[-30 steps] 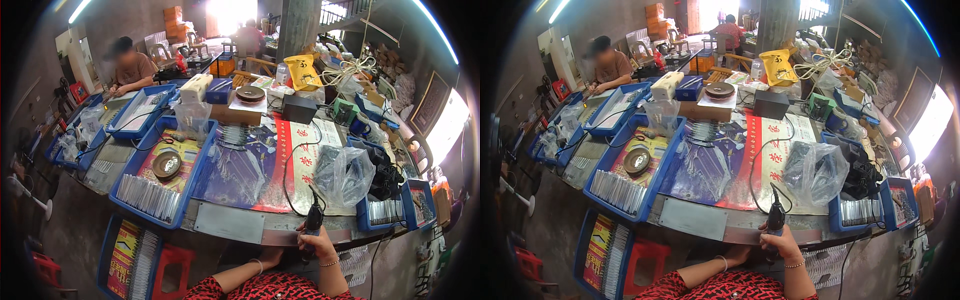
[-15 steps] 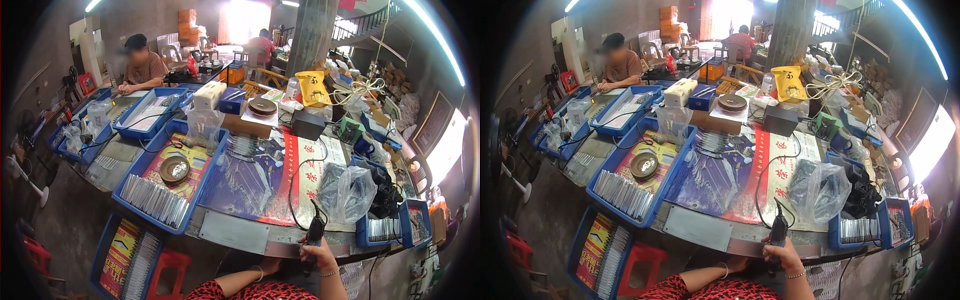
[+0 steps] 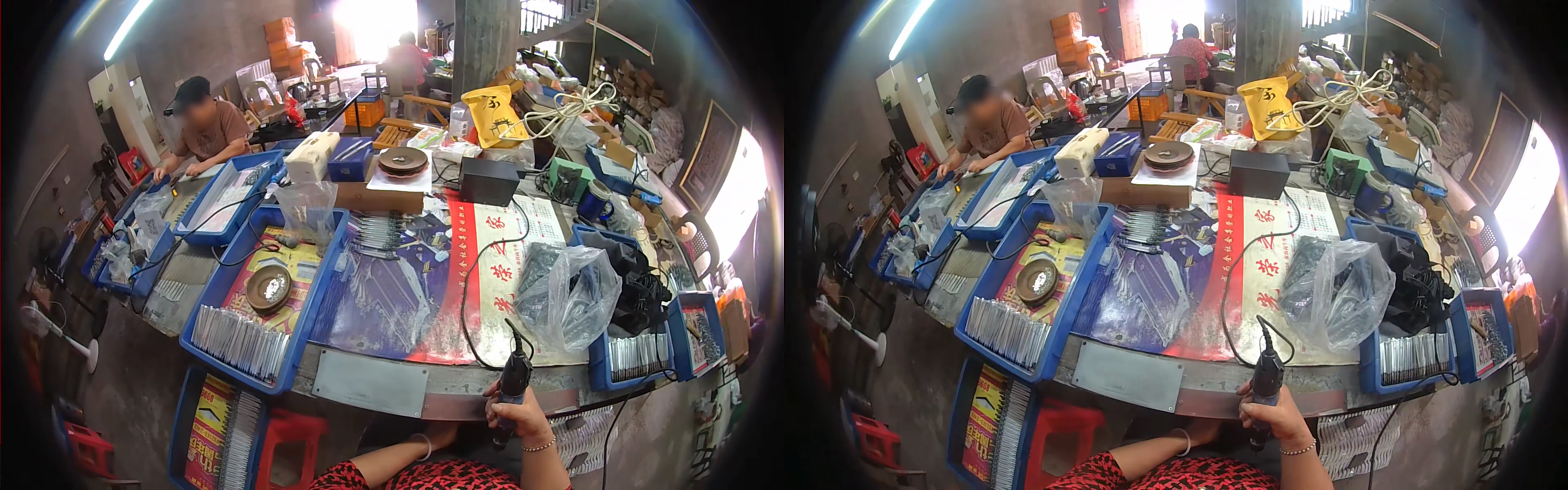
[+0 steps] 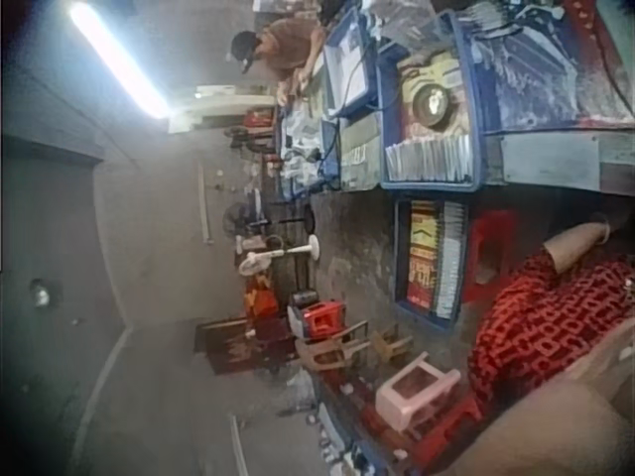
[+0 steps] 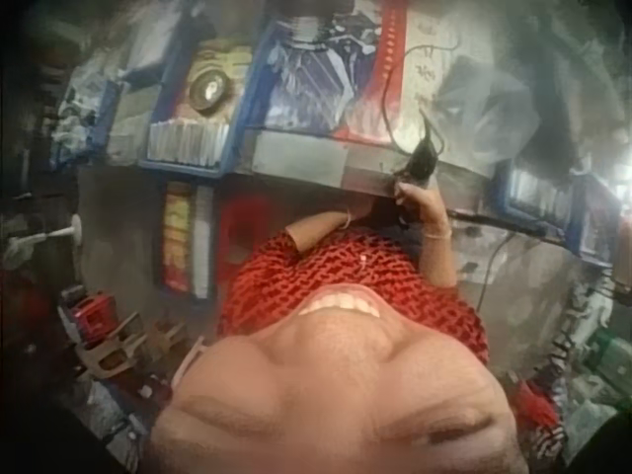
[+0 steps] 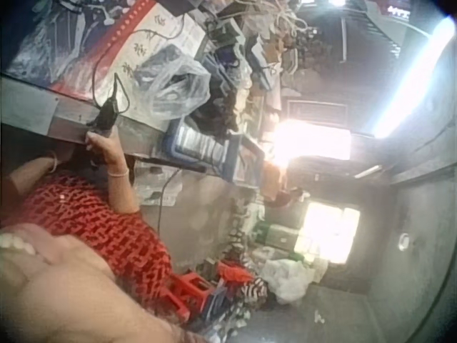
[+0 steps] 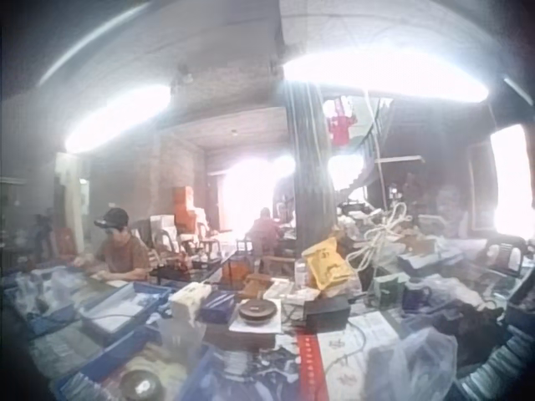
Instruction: The person shapes and finishes small metal components at a workbench using a handheld power grinder.
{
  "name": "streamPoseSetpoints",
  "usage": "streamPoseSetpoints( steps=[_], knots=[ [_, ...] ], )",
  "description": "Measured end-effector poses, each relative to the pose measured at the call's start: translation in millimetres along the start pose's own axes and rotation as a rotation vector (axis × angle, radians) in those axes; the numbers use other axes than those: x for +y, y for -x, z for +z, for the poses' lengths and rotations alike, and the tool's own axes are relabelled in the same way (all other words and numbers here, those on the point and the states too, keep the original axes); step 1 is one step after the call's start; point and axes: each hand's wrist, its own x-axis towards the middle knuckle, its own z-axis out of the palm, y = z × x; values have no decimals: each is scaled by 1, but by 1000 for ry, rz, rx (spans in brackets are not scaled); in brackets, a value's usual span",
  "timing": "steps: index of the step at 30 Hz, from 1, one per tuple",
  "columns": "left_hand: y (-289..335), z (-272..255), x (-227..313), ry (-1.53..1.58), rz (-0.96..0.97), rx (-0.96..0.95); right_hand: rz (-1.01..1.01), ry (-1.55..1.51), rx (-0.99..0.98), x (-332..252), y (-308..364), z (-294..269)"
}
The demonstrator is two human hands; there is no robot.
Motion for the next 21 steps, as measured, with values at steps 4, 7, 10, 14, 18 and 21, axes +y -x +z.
streamPoseSetpoints(
  steps=[4, 7, 10, 14, 18, 21],
  knots=[
    [5, -2, 6, 52, -23, -52, -14, -23, -9, -1, 7, 0],
    [12, -7, 23, 10, -28, -76, -15, -18, -15, 1, 13, -4],
    [20, -14, 38, -7, -34, -109, -13, -28, -20, 2, 19, -6],
    [31, -25, 37, 39, -53, -52, -18, -55, -54, 5, 10, -8],
    [37, -76, 67, 130, -202, -97, -62, -20, -10, 1, 1, -4],
    [40, -147, 105, 100, -228, -101, -108, -50, -17, 2, -2, 2]
  ],
)
